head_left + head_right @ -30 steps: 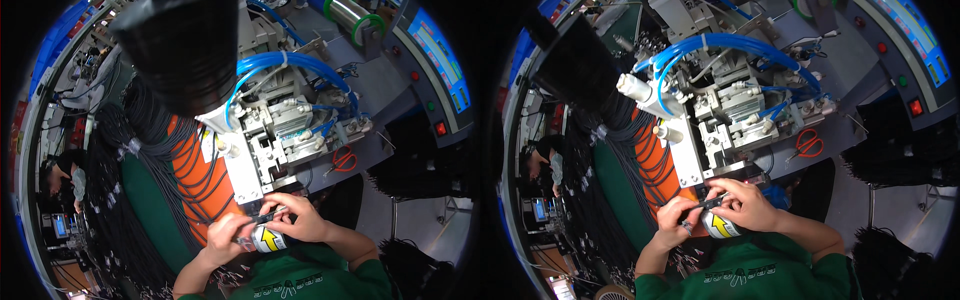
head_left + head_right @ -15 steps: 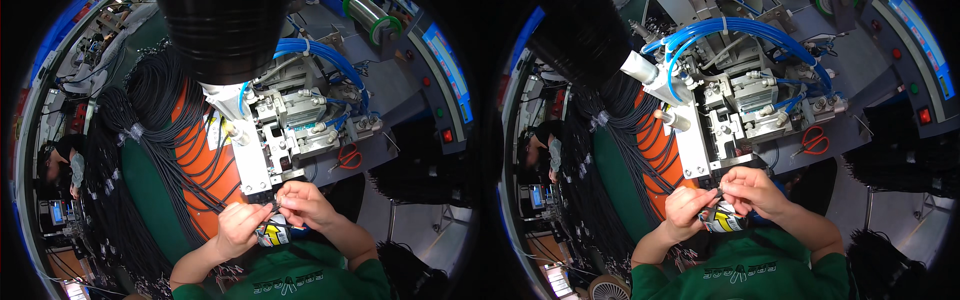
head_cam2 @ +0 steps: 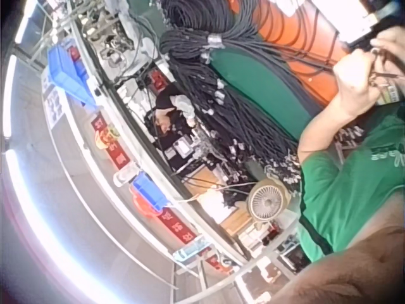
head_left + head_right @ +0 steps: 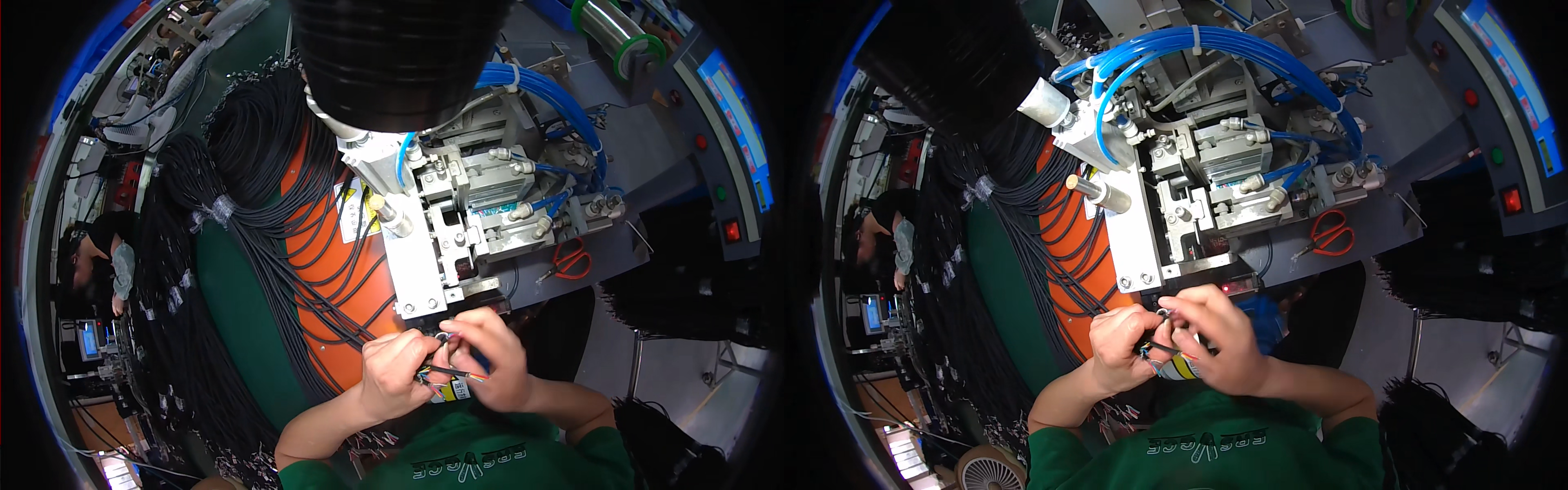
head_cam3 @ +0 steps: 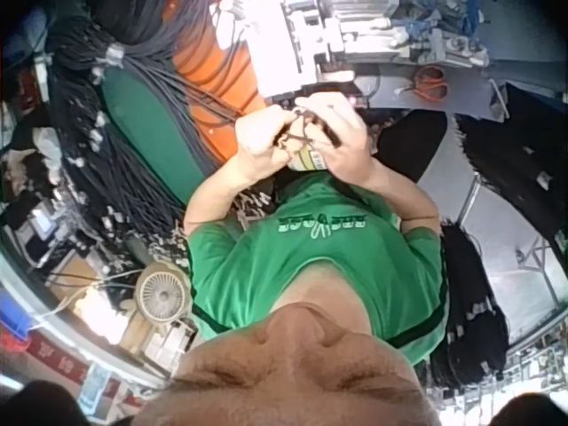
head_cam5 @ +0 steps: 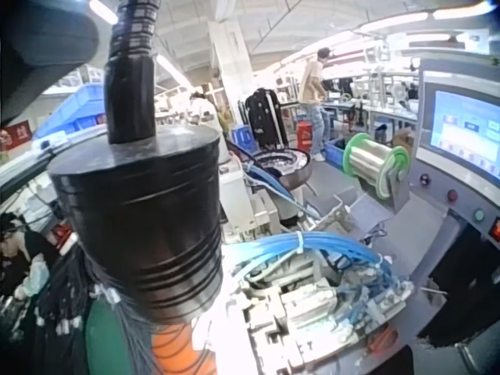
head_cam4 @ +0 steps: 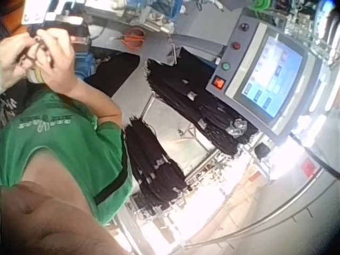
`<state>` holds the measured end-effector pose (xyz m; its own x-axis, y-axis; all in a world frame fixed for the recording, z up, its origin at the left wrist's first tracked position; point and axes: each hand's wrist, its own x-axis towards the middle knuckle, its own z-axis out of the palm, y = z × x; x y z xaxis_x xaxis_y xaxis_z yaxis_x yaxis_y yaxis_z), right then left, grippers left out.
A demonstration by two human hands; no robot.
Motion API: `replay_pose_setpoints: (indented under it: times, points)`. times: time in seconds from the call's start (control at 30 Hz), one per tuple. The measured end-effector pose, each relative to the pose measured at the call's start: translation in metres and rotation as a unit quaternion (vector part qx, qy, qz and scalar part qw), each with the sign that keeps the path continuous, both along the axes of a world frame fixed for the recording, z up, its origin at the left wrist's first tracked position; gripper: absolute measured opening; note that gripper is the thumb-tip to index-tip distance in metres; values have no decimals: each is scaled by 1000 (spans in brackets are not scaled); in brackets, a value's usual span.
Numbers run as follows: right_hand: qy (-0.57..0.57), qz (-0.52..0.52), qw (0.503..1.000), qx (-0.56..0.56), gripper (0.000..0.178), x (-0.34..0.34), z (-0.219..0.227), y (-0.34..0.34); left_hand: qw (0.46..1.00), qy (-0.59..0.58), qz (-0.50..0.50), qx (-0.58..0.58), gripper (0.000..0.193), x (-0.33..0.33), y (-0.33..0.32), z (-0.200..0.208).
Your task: The person separates individual wires from a cable bundle and inserts the wire ends into a machine for processing.
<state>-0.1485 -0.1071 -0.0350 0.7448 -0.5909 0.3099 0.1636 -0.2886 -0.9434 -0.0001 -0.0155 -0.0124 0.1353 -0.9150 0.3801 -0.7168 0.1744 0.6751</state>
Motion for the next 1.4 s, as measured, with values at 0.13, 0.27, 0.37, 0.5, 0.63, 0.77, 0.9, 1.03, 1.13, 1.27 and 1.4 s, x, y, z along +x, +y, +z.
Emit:
replay_pose_setpoints:
  times: [0.13, 0.27, 0.37, 0.5, 0.63, 0.77, 0.9, 1.03, 1.13, 1.27, 1.4]
  points:
    - [-22, -83, 984, -157, 34, 7, -14, 6, 1000, -13, 13, 14, 24, -1, -1, -3]
    - [-32, 38, 976, 214, 23, -2, -23, -8, 995, -101, -16, 7, 28, 3, 1, -1]
    - [-74, 115, 891, 433, 20, -1, -17, -16, 994, -106, -12, 18, 30, 3, 3, 0]
    - [-25, 123, 880, 458, 19, -2, -12, -21, 998, -51, -21, 17, 33, 5, 0, -6]
    - [8, 151, 891, 428, 19, -4, -14, -32, 998, -14, -45, 35, 33, 7, 0, -6]
    - [40, 163, 919, 356, 15, -3, -8, -42, 994, 16, -81, 69, 30, 11, -3, 0]
    - [57, 184, 926, 325, 14, -4, -9, -47, 989, 38, -106, 91, 29, 13, -4, -2]
    - [54, 126, 969, 207, 14, -2, -17, -42, 997, -1, -62, 55, 20, 6, -3, -4]
    - [96, -14, 990, -106, 9, 4, -6, -28, 993, -98, -38, 53, 28, -1, 0, 0]
    - [158, -66, 943, -284, 7, 7, 1, -23, 981, -174, -14, 82, 50, -1, 6, 4]
    - [193, -38, 942, -273, 8, 2, -3, -26, 980, -158, -30, 115, 62, 4, 7, 5]
